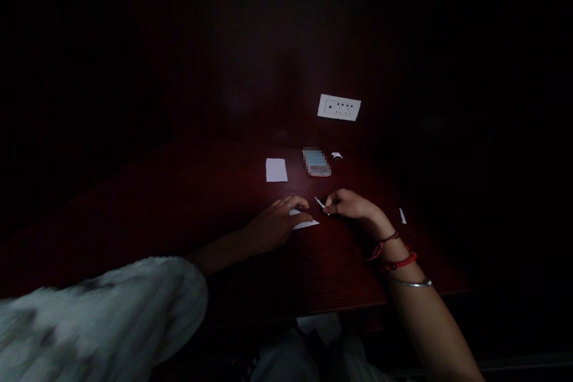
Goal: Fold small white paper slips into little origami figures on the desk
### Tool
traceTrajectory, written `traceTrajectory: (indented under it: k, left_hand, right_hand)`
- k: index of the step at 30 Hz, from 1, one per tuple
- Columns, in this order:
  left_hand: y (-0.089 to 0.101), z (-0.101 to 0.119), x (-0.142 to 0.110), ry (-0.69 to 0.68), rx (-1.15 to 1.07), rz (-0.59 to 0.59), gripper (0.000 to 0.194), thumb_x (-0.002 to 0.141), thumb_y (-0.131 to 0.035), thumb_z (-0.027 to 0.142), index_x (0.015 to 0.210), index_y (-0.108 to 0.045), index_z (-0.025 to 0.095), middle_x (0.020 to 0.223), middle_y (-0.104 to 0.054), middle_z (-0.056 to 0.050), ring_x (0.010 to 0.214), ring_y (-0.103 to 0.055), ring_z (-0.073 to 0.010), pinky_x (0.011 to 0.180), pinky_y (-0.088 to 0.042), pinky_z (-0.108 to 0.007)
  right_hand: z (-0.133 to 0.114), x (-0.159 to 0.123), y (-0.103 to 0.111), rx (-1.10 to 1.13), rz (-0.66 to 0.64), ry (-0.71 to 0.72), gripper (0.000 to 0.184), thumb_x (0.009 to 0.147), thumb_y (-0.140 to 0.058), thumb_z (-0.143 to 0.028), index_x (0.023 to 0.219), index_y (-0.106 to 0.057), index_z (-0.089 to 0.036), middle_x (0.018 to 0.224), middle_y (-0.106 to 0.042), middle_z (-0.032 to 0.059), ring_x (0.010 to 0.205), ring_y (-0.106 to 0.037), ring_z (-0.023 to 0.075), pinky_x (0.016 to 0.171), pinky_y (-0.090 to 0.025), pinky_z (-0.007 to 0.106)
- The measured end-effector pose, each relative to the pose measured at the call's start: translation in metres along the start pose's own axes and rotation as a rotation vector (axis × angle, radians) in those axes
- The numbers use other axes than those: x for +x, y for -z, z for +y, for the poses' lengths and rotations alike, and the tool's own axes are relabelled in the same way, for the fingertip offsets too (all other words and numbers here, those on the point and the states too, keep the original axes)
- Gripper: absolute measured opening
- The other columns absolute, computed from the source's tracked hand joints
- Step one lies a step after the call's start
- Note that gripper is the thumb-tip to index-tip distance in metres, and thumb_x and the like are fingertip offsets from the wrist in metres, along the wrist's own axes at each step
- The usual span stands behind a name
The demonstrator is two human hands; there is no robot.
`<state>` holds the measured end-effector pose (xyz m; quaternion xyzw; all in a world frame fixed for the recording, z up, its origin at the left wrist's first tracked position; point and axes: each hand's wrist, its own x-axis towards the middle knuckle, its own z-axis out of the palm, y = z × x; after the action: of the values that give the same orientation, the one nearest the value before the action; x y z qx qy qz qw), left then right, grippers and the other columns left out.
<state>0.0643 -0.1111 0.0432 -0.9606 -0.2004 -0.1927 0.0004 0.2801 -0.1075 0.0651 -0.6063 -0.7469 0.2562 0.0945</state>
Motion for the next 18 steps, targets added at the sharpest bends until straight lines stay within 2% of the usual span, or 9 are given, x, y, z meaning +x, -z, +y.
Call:
traceTrajectory:
  k: [4,9,11,14,18]
  left_hand:
    - [-0.009,0.019,0.039,-0.071,-0.019,0.039,0.03,0.075,-0.038,0.007,0.099,-0.049,0.022,0.106,-0.04,-0.003,0.097,-0.038,-0.0165,0.083,-0.031,-0.031]
    - [-0.047,0.046,0.096,-0.128,-0.011,0.058,0.024,0.078,-0.037,0.012,0.096,-0.049,0.021,0.101,-0.043,-0.002,0.093,-0.041,-0.0154,0.083,-0.032,-0.031]
    - [-0.062,0.054,0.111,-0.124,-0.008,0.061,0.023,0.079,-0.035,0.013,0.095,-0.049,0.021,0.1,-0.044,-0.002,0.092,-0.042,-0.0157,0.081,-0.033,-0.031]
    - [-0.075,0.061,0.121,-0.127,-0.015,0.076,0.023,0.08,-0.034,0.013,0.095,-0.049,0.02,0.098,-0.046,-0.003,0.09,-0.043,-0.0157,0.08,-0.034,-0.031]
    - [-0.071,0.058,0.113,-0.134,-0.005,0.055,0.023,0.079,-0.035,0.012,0.095,-0.049,0.02,0.098,-0.047,-0.002,0.09,-0.044,-0.0148,0.081,-0.033,-0.03]
  right_hand:
    - [0.022,-0.028,0.016,-0.039,0.202,-0.097,0.016,0.065,-0.052,-0.023,0.075,-0.061,-0.014,0.07,-0.06,0.0027,0.062,-0.051,0.0102,0.055,-0.035,0.018]
    - [0.079,-0.074,0.035,-0.131,0.369,-0.497,0.015,0.063,-0.053,-0.02,0.072,-0.064,-0.015,0.069,-0.062,0.0061,0.062,-0.055,0.0131,0.05,-0.035,0.018]
    - [0.101,-0.088,0.04,-0.149,0.396,-0.561,0.017,0.064,-0.051,-0.02,0.073,-0.064,-0.014,0.068,-0.062,0.0071,0.063,-0.056,0.0144,0.049,-0.035,0.019]
    - [0.123,-0.101,0.045,-0.168,0.421,-0.628,0.02,0.065,-0.051,-0.022,0.076,-0.064,-0.013,0.068,-0.062,0.0071,0.063,-0.057,0.0147,0.048,-0.036,0.018]
    - [0.126,-0.104,0.047,-0.21,0.413,-0.639,0.019,0.065,-0.052,-0.022,0.073,-0.065,-0.011,0.067,-0.062,0.0103,0.063,-0.058,0.0172,0.049,-0.036,0.021]
